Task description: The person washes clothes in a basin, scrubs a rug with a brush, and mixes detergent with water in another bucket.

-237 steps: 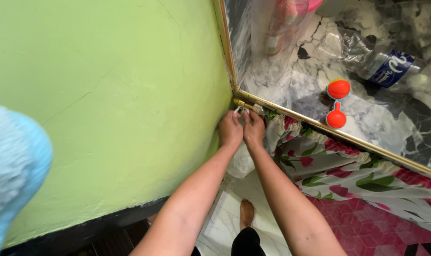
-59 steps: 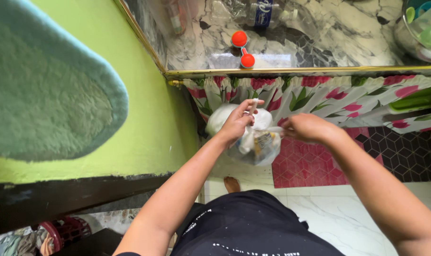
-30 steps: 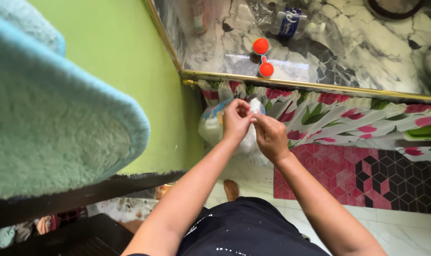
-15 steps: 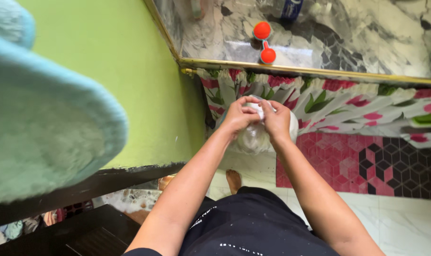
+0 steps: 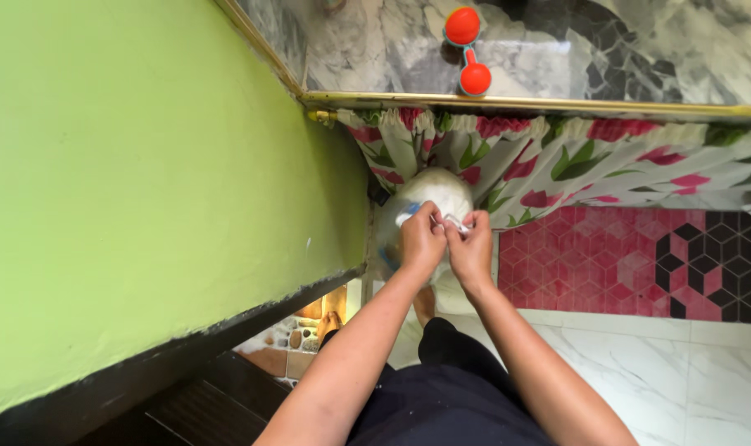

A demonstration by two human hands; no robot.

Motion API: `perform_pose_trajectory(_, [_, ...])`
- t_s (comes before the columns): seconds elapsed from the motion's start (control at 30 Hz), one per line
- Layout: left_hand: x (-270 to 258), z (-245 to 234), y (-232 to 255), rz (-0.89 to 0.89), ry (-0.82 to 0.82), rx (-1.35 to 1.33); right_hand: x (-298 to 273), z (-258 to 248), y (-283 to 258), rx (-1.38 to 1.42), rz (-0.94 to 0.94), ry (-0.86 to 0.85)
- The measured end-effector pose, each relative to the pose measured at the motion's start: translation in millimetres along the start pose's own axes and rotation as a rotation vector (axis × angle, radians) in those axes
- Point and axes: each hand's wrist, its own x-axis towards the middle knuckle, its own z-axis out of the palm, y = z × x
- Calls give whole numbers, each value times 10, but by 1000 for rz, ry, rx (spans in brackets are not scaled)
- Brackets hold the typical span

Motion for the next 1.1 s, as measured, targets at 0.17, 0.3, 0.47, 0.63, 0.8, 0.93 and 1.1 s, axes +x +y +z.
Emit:
perform_pose_trajectory(0.17, [54, 22, -213, -37, 43, 46, 47, 94, 242, 143, 76, -46])
perform_pose_trajectory(0.3, [69, 64, -347, 9, 106, 89, 76, 197, 456, 322, 199, 23])
perform_pose_trajectory(0.47, [229, 316, -658, -132, 171, -77, 340, 168, 445, 332, 627, 150])
perform_pose_trajectory(0.63, [369, 373, -753, -350, 84, -168, 435, 160, 280, 221, 245, 46])
perform_pose_trajectory(0.8, [345, 407, -817, -300, 99, -50, 232, 131, 93, -85, 84, -18])
perform_pose_trajectory(0.93, [354, 369, -979, -332, 99, 33, 211, 89, -124, -76, -30, -27])
perform_pose_trajectory(1.1, [501, 335, -1056, -219, 167, 17, 158, 177, -388, -54, -58, -90])
